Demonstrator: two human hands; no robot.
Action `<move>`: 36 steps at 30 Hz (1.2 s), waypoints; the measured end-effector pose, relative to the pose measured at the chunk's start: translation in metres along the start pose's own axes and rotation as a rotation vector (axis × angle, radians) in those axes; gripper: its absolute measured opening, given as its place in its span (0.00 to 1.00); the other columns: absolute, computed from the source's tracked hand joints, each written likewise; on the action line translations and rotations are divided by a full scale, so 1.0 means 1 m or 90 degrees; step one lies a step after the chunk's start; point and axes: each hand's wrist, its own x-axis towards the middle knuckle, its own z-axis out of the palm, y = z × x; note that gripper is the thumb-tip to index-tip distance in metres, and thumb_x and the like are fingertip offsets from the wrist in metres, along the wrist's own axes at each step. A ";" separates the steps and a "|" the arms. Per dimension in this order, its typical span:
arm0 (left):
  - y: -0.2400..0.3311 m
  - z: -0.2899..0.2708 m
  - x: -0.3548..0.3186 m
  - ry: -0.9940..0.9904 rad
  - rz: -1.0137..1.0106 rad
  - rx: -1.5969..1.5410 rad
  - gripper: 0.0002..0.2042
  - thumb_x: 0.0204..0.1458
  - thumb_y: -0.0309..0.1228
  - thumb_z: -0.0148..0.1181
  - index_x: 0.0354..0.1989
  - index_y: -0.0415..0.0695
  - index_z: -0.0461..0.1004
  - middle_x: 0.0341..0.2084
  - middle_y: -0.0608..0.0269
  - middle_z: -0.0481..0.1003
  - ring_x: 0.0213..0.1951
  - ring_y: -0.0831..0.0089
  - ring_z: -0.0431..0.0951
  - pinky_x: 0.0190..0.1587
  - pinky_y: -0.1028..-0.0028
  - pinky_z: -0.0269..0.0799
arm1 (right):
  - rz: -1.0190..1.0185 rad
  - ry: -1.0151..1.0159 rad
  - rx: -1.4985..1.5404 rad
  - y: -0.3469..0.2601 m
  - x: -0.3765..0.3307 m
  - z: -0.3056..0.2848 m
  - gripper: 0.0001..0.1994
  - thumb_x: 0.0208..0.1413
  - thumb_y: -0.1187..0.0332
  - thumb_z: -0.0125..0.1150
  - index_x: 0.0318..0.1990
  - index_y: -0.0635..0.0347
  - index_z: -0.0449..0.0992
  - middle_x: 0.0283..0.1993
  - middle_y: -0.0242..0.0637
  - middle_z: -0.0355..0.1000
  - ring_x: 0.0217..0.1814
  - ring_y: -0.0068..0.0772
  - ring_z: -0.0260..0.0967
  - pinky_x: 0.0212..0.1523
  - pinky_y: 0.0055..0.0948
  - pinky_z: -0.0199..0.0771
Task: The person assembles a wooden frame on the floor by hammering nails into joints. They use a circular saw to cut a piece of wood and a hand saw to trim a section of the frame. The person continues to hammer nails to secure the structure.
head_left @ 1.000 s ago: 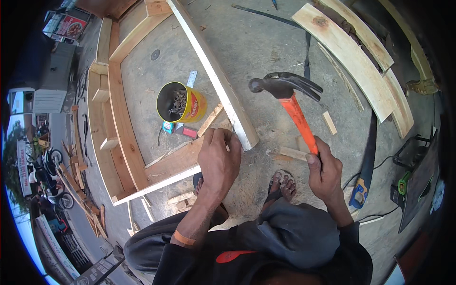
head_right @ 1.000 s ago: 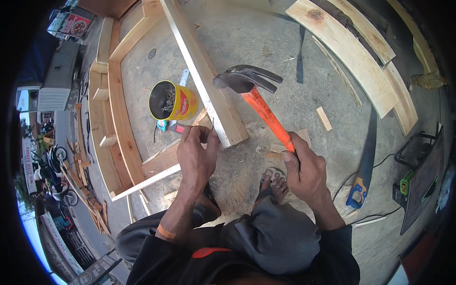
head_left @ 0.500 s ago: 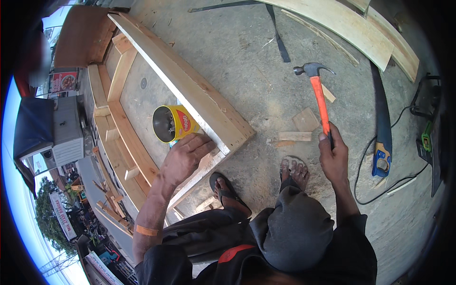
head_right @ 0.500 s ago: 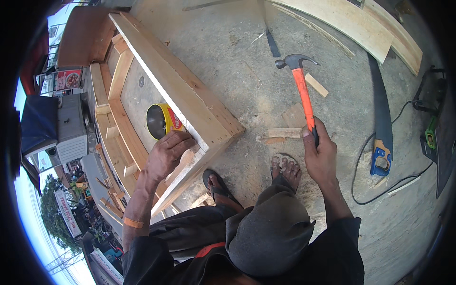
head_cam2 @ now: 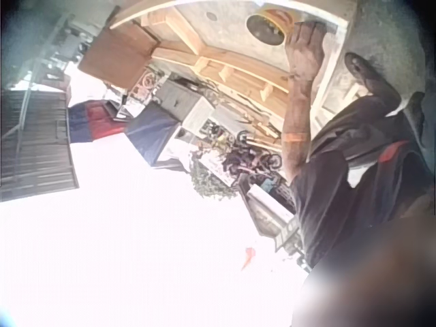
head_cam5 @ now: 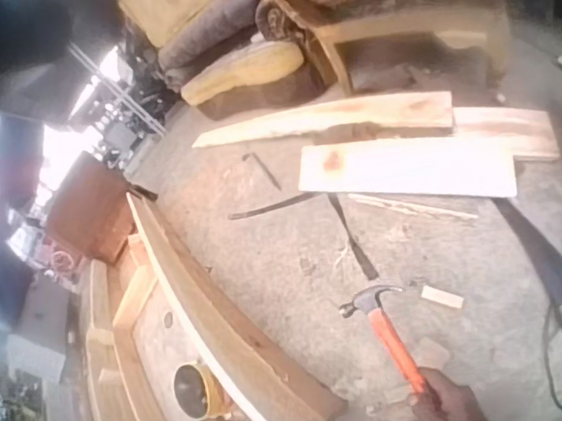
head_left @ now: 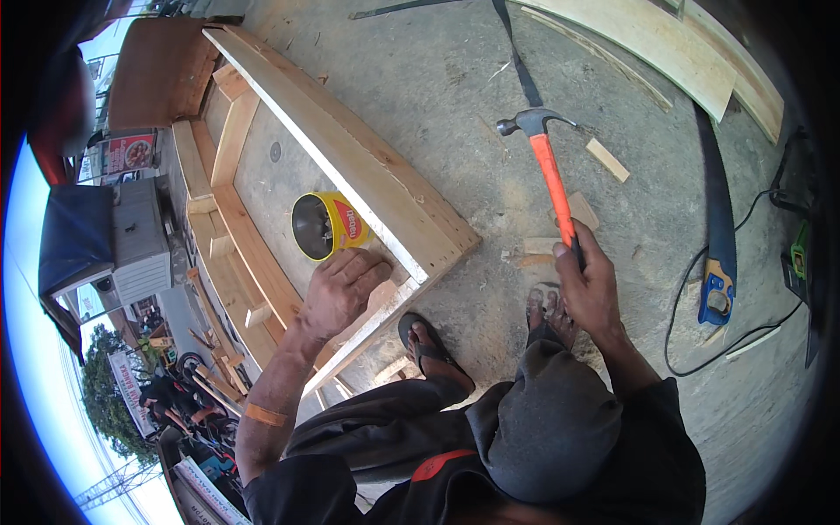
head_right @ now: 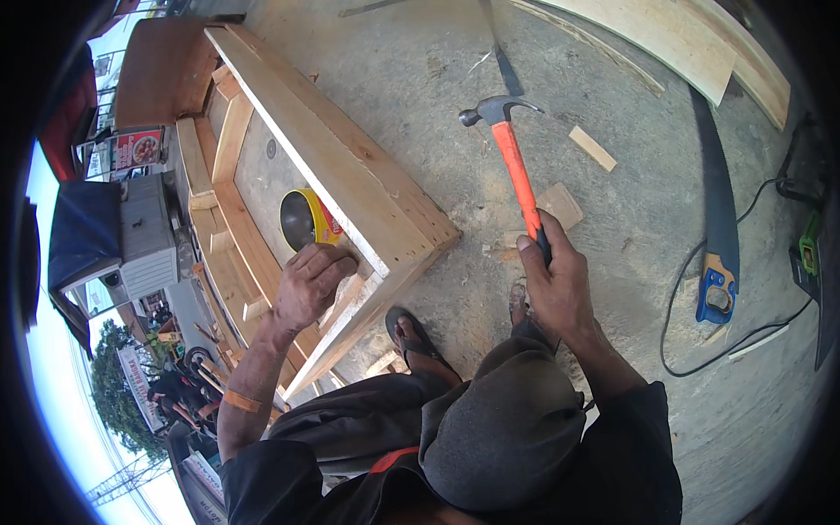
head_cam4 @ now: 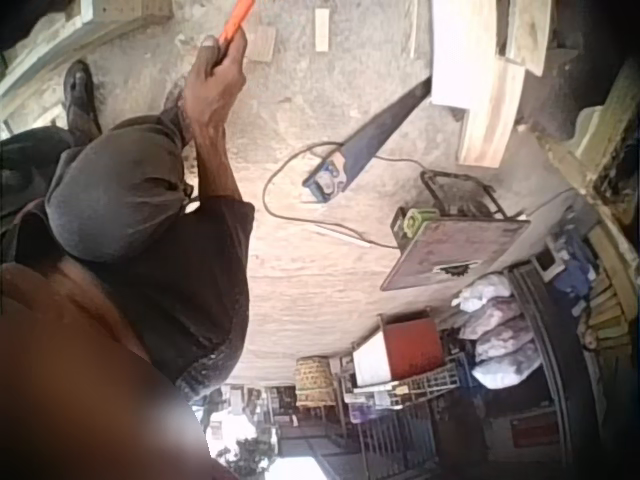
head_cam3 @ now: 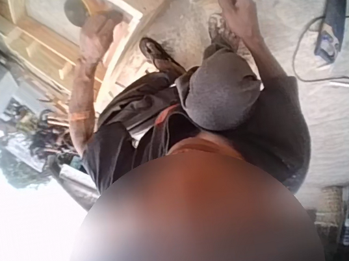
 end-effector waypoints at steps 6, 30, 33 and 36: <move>0.003 0.009 0.035 0.261 -0.445 -0.532 0.07 0.60 0.29 0.64 0.42 0.39 0.80 0.35 0.63 0.82 0.40 0.77 0.77 0.46 0.75 0.72 | -0.062 -0.016 -0.126 0.007 0.000 -0.007 0.20 0.66 0.67 0.58 0.63 0.64 0.68 0.22 0.37 0.67 0.24 0.20 0.64 0.26 0.29 0.67; -0.007 0.025 0.083 0.064 -0.426 -0.153 0.07 0.51 0.29 0.69 0.35 0.40 0.83 0.26 0.55 0.81 0.33 0.59 0.80 0.43 0.63 0.74 | -0.207 -0.254 -0.111 -0.039 0.007 0.004 0.18 0.72 0.60 0.50 0.61 0.61 0.66 0.24 0.41 0.70 0.23 0.32 0.73 0.27 0.35 0.69; -0.008 0.027 0.084 0.098 -0.385 -0.207 0.07 0.50 0.30 0.70 0.34 0.40 0.83 0.26 0.54 0.81 0.34 0.58 0.80 0.44 0.63 0.74 | -0.119 -0.150 -0.014 -0.044 -0.002 0.007 0.16 0.72 0.61 0.50 0.59 0.62 0.68 0.23 0.40 0.70 0.23 0.31 0.72 0.26 0.35 0.68; -0.005 0.021 0.086 0.068 -0.423 -0.249 0.07 0.49 0.30 0.71 0.34 0.41 0.84 0.26 0.54 0.81 0.36 0.58 0.80 0.46 0.62 0.73 | -0.154 -0.148 -0.080 -0.038 -0.003 0.012 0.16 0.72 0.61 0.49 0.58 0.61 0.68 0.22 0.38 0.68 0.21 0.31 0.70 0.26 0.33 0.67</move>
